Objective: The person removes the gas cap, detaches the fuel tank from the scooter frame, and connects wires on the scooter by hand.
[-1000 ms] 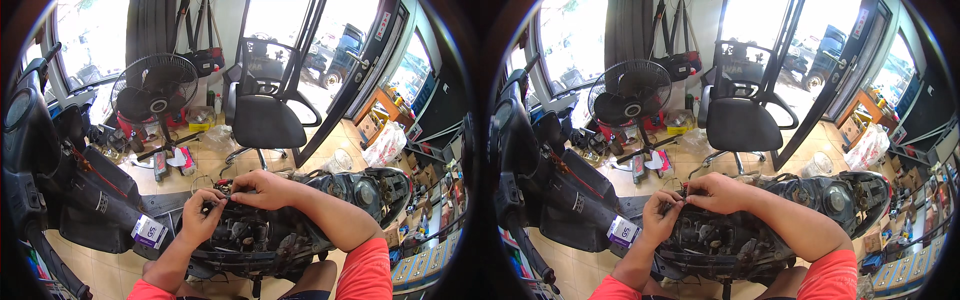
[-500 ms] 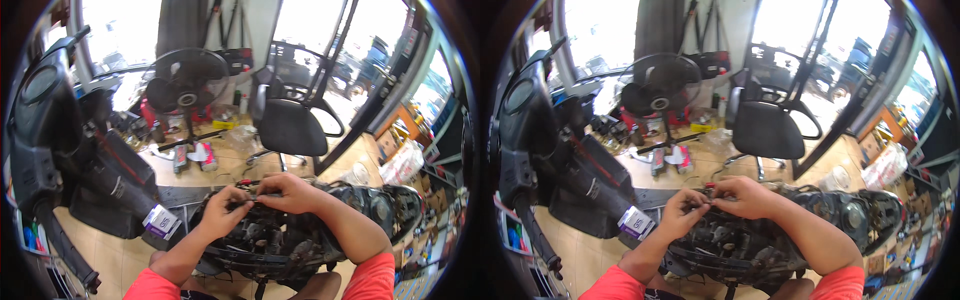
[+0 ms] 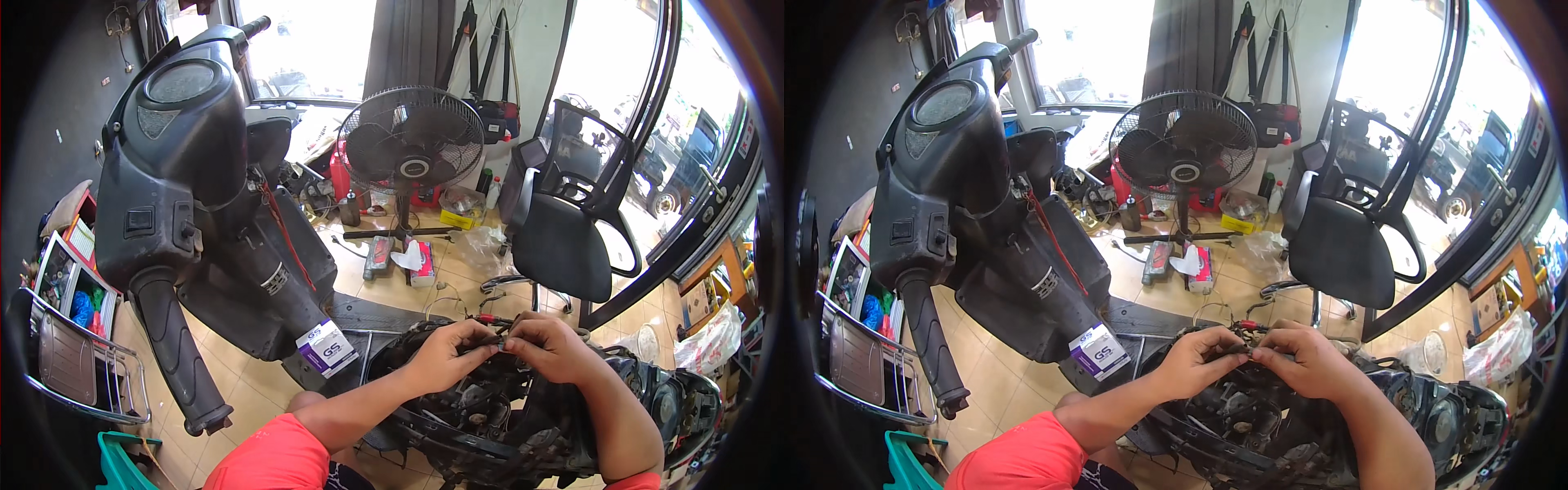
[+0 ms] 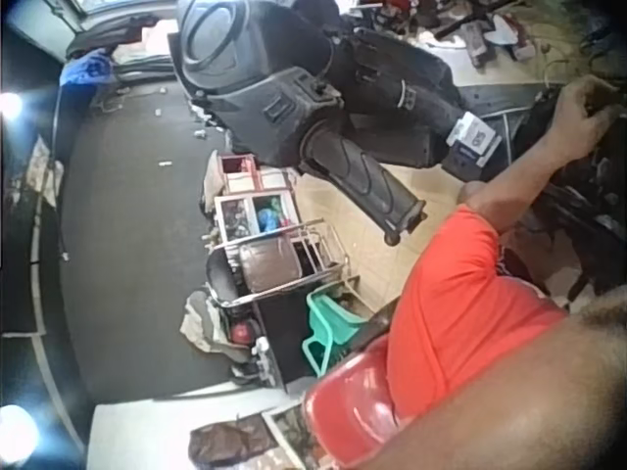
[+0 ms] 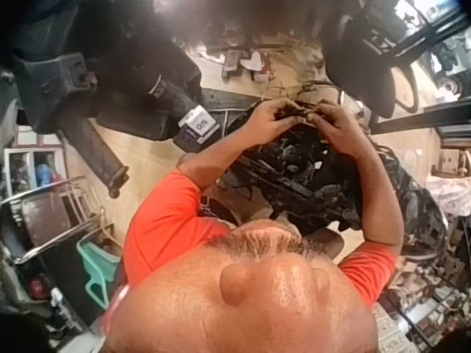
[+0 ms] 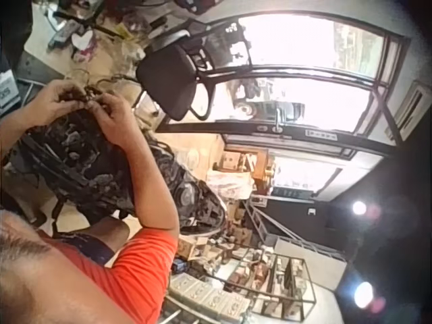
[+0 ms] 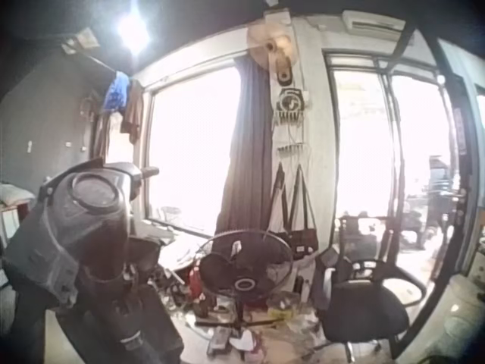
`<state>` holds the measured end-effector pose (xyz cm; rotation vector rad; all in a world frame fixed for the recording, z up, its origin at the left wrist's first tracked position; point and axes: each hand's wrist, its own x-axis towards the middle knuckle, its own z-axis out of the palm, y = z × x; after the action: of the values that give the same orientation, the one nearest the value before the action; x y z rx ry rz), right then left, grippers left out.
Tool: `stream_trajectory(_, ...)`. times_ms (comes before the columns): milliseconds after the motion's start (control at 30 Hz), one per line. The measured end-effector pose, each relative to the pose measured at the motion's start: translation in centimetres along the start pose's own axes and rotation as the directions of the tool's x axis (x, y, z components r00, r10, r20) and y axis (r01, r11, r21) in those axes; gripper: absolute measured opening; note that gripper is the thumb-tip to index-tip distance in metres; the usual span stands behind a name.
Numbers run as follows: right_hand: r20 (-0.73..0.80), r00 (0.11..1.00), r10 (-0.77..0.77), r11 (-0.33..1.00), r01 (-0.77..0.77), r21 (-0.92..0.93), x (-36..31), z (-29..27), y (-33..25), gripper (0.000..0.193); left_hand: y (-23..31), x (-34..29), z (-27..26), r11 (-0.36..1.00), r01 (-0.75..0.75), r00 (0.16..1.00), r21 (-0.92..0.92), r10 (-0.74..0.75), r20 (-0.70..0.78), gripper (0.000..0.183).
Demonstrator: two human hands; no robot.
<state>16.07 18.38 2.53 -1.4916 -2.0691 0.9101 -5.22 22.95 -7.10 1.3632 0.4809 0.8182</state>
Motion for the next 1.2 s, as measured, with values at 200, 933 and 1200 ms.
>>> stream_trajectory(200,-0.033,0.998,-0.057,0.998,0.058,0.028,0.0,0.1,-0.2,0.009,-0.1,0.0,0.1,1.0,-0.008,1.0,0.013,0.008,0.011,0.019)
stream_trajectory(933,-0.055,0.998,0.019,0.999,-0.017,0.037,-0.8,0.4,0.8,0.014,-0.3,0.4,0.5,0.979,-0.156,0.988,0.133,0.155,0.016,0.019)
stream_trajectory(1200,-0.046,0.999,-0.024,1.0,0.024,0.004,0.2,1.2,-0.5,0.011,0.4,-0.4,-0.5,0.972,-0.165,0.986,0.166,0.157,0.058,0.025)
